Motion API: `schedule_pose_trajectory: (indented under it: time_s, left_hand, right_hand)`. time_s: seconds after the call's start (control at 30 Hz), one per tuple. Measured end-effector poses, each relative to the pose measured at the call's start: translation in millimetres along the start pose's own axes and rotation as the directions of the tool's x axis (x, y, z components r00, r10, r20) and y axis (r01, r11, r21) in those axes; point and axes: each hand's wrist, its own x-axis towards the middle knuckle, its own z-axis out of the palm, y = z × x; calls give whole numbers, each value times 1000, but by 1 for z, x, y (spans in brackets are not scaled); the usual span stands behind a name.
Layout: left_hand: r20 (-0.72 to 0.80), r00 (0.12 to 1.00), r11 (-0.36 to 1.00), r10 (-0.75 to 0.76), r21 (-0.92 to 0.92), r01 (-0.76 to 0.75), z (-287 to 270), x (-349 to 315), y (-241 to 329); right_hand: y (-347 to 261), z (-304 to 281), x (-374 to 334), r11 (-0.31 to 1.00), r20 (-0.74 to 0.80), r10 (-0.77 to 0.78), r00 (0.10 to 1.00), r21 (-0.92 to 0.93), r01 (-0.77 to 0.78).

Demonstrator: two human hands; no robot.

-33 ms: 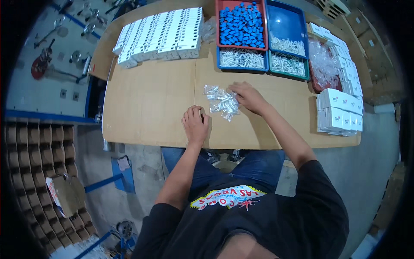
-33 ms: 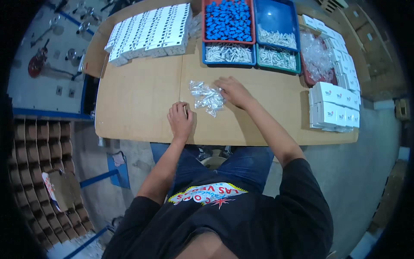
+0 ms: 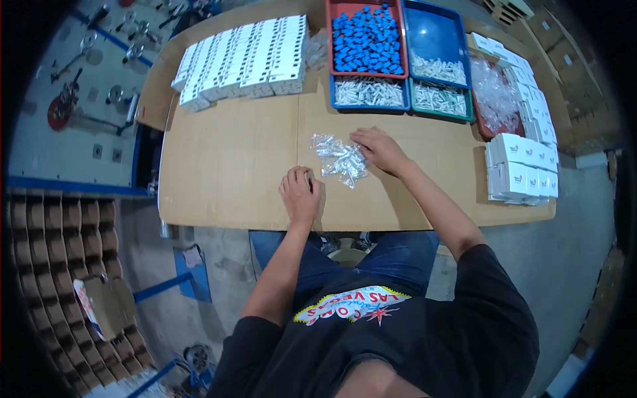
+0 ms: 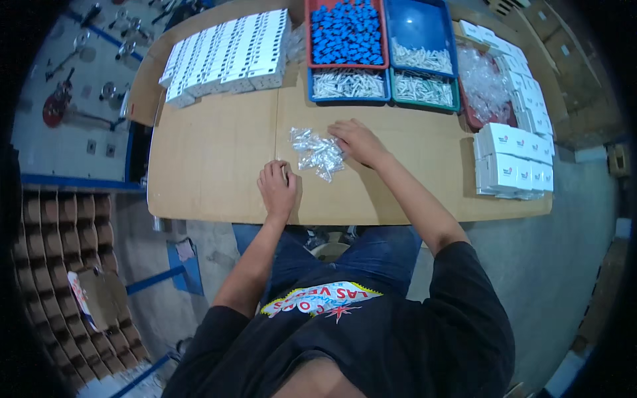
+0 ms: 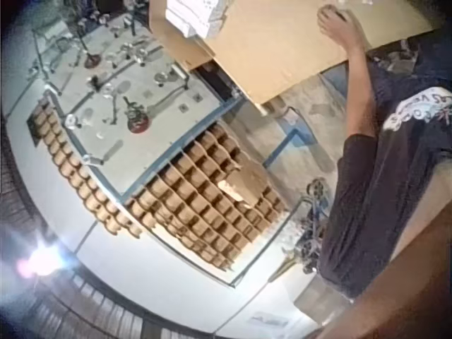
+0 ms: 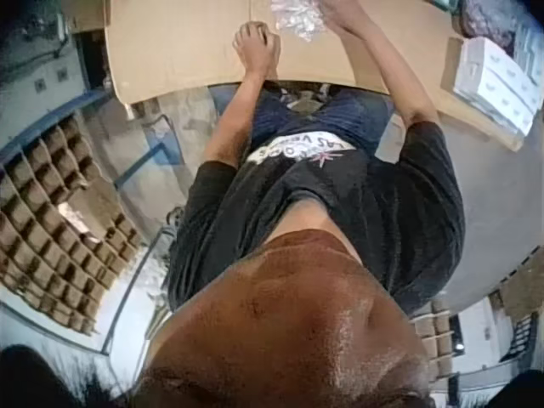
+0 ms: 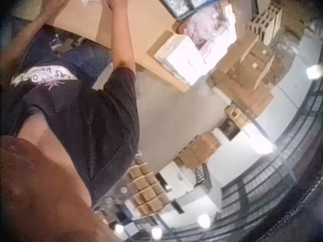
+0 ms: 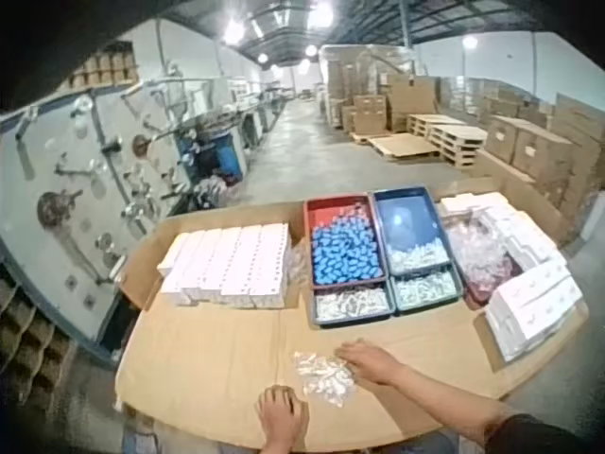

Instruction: The person sits at a table and repeatedly picks small white boxes and plastic-wrapped components from trays. They place the components into the boxes, close them, and stack the finished boxes on the table. The process continues with multiple units throughout the clip.

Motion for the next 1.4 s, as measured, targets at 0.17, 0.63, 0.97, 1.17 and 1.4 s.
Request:
schedule_pose_trajectory:
  time_s: [0.17,0.63,0.97,1.17,1.4]
  left_hand:
    - [-9,1000,1000,11,-6,-11,0,-1,0]
    - [-1,1000,1000,10,-26,-10,0,-2,2]
    - [-5,1000,999,9,-31,-9,-3,-2,1]
    - [0,1000,1000,9,-15,-9,-2,-2,3]
    - [-8,1000,1000,9,-12,-9,1,-1,6]
  right_hand:
    - [7,8,-18,634,-87,638,765,623,-458]
    - [14,-62,-128,66,-2,922,388,986,-151]
    - [91,-134,-67,187,-145,881,451,981,-50]
    - [176,-199,20,91,41,896,443,958,-272]
    - [238,-250,93,268,19,918,396,707,-655]
